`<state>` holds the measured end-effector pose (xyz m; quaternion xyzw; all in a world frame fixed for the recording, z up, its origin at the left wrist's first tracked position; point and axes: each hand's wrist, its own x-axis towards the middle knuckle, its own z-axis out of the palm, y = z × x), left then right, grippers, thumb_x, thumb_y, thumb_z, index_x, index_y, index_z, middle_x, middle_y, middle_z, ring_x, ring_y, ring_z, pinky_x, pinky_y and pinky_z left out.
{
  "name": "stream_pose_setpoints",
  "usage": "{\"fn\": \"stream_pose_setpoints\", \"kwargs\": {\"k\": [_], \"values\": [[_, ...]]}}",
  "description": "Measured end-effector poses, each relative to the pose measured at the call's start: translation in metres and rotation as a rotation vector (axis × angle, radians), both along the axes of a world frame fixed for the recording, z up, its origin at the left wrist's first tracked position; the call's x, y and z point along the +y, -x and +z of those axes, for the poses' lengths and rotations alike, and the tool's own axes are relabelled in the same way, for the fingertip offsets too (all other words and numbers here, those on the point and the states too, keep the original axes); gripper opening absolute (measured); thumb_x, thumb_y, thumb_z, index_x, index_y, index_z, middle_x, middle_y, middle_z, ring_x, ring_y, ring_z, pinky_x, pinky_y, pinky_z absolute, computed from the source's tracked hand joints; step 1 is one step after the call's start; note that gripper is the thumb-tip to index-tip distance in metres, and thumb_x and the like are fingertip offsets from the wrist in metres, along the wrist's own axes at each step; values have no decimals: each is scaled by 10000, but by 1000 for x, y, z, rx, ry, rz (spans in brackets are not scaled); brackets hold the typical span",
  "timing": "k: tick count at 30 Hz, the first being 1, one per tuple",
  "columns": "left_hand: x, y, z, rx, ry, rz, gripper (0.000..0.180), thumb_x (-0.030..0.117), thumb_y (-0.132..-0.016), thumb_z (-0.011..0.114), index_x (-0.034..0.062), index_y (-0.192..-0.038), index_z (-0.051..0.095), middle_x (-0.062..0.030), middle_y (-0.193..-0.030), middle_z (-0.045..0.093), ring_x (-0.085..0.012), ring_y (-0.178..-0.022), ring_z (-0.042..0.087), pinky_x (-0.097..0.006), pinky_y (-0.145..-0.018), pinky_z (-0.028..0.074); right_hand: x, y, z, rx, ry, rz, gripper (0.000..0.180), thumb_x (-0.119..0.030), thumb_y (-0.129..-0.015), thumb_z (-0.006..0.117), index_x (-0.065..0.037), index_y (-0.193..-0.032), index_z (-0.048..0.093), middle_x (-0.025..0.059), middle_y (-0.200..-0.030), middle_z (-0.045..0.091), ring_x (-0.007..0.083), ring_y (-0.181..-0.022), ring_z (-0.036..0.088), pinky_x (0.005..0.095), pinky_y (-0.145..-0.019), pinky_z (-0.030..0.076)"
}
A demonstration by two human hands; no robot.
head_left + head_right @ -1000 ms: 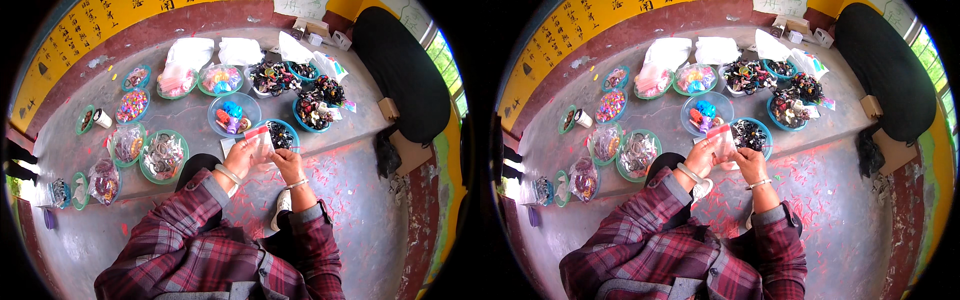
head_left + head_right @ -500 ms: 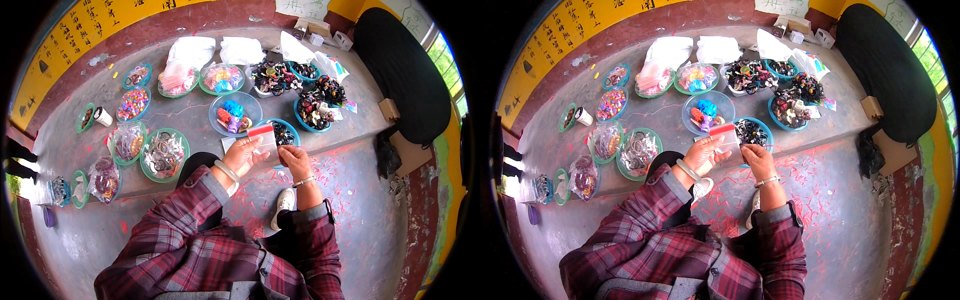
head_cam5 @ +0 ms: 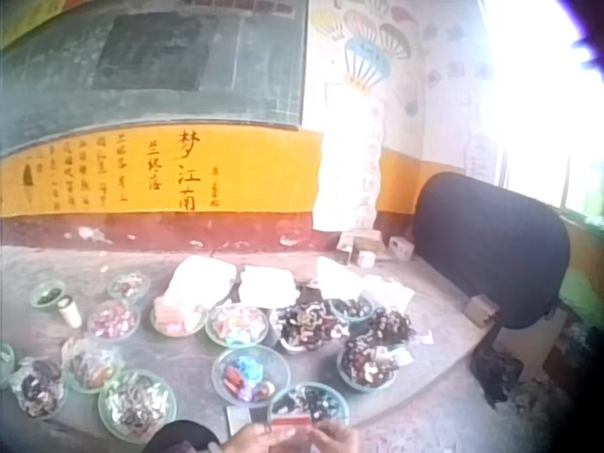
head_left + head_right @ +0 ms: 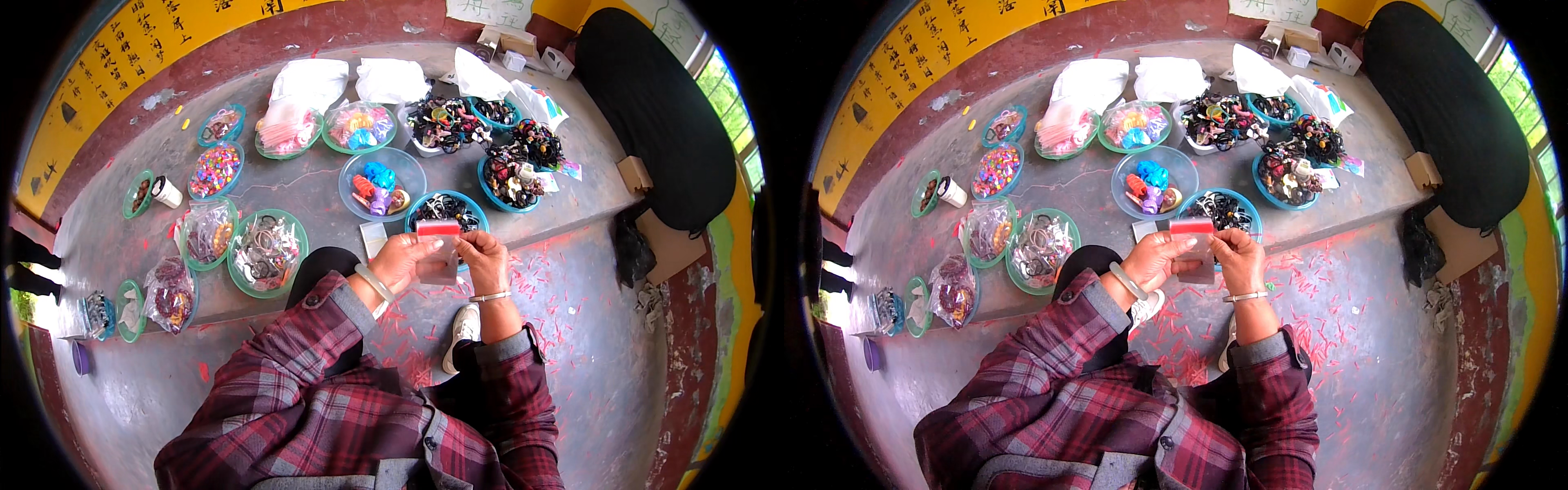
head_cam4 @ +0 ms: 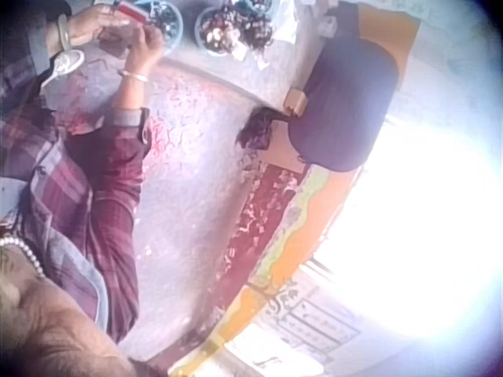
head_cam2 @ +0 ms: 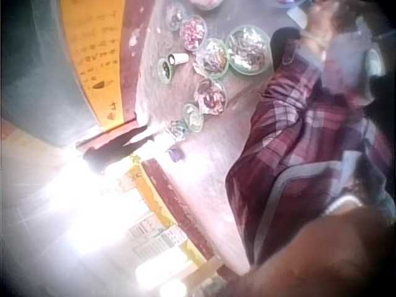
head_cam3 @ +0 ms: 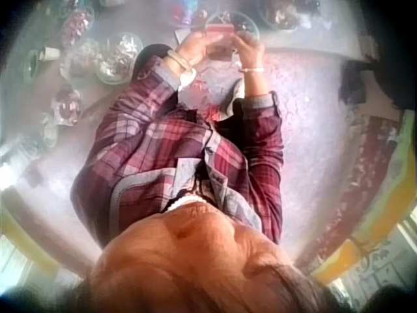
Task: The person sits on the floor and sorts small hair accessories from a blue bowl into clear plastic bags. They pick up individual items, place them into a bag, and occasionally adjust the bag or the bowl.
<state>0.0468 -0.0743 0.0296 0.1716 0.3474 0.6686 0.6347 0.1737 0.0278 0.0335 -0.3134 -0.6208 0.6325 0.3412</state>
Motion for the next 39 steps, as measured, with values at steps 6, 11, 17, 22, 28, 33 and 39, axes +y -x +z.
{"fn": "stream_pose_setpoints", "kwargs": {"k": [6,11,17,22,28,33,39], "values": [[0,0,1,-60,-16,11,262,144,-851,524,25,-1084,529,-74,-1035,576,-184,-956,563,-331,-797,495,-4,-1,4,-16,-67,-76,97,-61,-750,649,23,-797,640,10,-672,586,62,-603,509,186,-547,417],[2,1,-1,-150,-44,40,291,183,-874,488,12,-1109,501,-85,-1062,561,-194,-960,561,-333,-812,488,-7,0,8,-58,-90,-157,112,-73,-749,648,24,-804,644,31,-673,601,71,-604,533,197,-555,433],[2,4,-4,-154,-45,66,314,206,-888,461,-3,-1122,482,-99,-1079,547,-197,-964,557,-337,-834,477,-11,1,14,-119,-467,-196,98,-47,-702,658,-13,-792,640,39,-707,589,101,-613,542,212,-559,432],[2,5,-1,-80,-38,56,327,220,-887,464,-9,-1120,481,-104,-1088,541,-193,-967,554,-330,-853,463,-11,0,20,-133,-425,-65,120,-39,-678,665,-15,-789,625,37,-725,564,114,-623,528,222,-558,423],[0,2,1,-74,-99,-45,361,264,-893,450,-16,-1121,480,-109,-1068,552,-191,-969,555,-331,-862,452,-10,-1,17,-173,-524,-42,91,-32,-685,661,3,-760,624,41,-679,558,123,-603,515,236,-554,413],[-4,3,11,-55,-80,-57,369,300,-900,427,-5,-1096,494,-92,-1046,563,-185,-958,560,-333,-849,457,-12,-2,25,-202,-524,-42,82,-28,-690,651,5,-763,636,67,-671,589,138,-610,540,250,-565,425],[-4,6,1,7,-50,-79,362,314,-905,412,12,-1083,503,-78,-1031,569,-162,-929,567,-311,-796,484,-15,-3,24,-199,-611,-48,77,-21,-698,641,6,-771,638,82,-669,608,140,-599,563,245,-556,440]]}}
